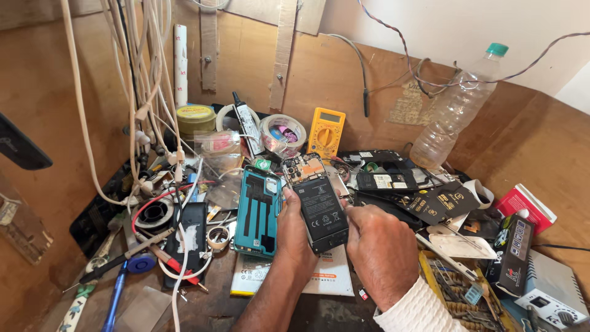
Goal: The person uses a prying tool to separate the back cover of a smartphone and removes the old battery. They then place a new battery into the phone chassis and align it within the device.
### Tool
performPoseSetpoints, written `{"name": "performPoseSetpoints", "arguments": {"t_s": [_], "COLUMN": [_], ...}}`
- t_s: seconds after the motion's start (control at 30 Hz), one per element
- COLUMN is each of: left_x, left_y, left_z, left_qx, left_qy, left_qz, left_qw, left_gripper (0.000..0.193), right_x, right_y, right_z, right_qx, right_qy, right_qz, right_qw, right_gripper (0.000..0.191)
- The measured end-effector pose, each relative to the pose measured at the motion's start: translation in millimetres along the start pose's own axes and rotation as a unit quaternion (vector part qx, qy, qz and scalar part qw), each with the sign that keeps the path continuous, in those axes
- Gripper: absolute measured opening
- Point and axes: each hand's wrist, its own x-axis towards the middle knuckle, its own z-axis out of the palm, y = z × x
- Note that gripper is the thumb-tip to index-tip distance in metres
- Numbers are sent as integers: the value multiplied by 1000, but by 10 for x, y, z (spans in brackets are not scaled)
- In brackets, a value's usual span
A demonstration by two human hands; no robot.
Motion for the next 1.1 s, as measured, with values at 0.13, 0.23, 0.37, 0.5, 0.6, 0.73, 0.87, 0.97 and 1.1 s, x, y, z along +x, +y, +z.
{"name": "performPoseSetpoints", "arguments": {"t_s": [0.13,0.23,0.37,0.5,0.6,0.73,0.87,0.97,1.1], "left_x": [4,16,46,72,75,85,91,80,76], "left_y": [4,5,5,3,9,18,25,22,18], "left_z": [-9,-31,-49,-54,-73,-90,-90,-80,-69], "left_qx": [7,-27,-28,-57,-65,-73,-65,-76,-64], "left_qy": [6,-8,-17,-19,-31,-44,-49,-44,-25], "left_qz": [-3,-35,-38,-81,-87,-97,-107,-95,-89], "left_qw": [1000,999,999,995,994,992,991,992,994], "left_gripper": [71,76,77,76,77,81,83,78,74], "right_x": [14,87,250,248,248,249,223,195,190], "right_y": [84,236,463,630,717,784,767,709,595], "right_z": [65,91,83,47,60,107,111,59,-2], "right_qx": [-1,118,285,414,479,519,521,517,454], "right_qy": [2,-5,-88,-208,-232,-245,-229,-194,-129], "right_qz": [-16,17,94,264,288,313,308,285,246], "right_qw": [1000,993,950,846,796,756,762,783,847], "right_gripper": [13,12,18,24,27,29,29,30,30]}}
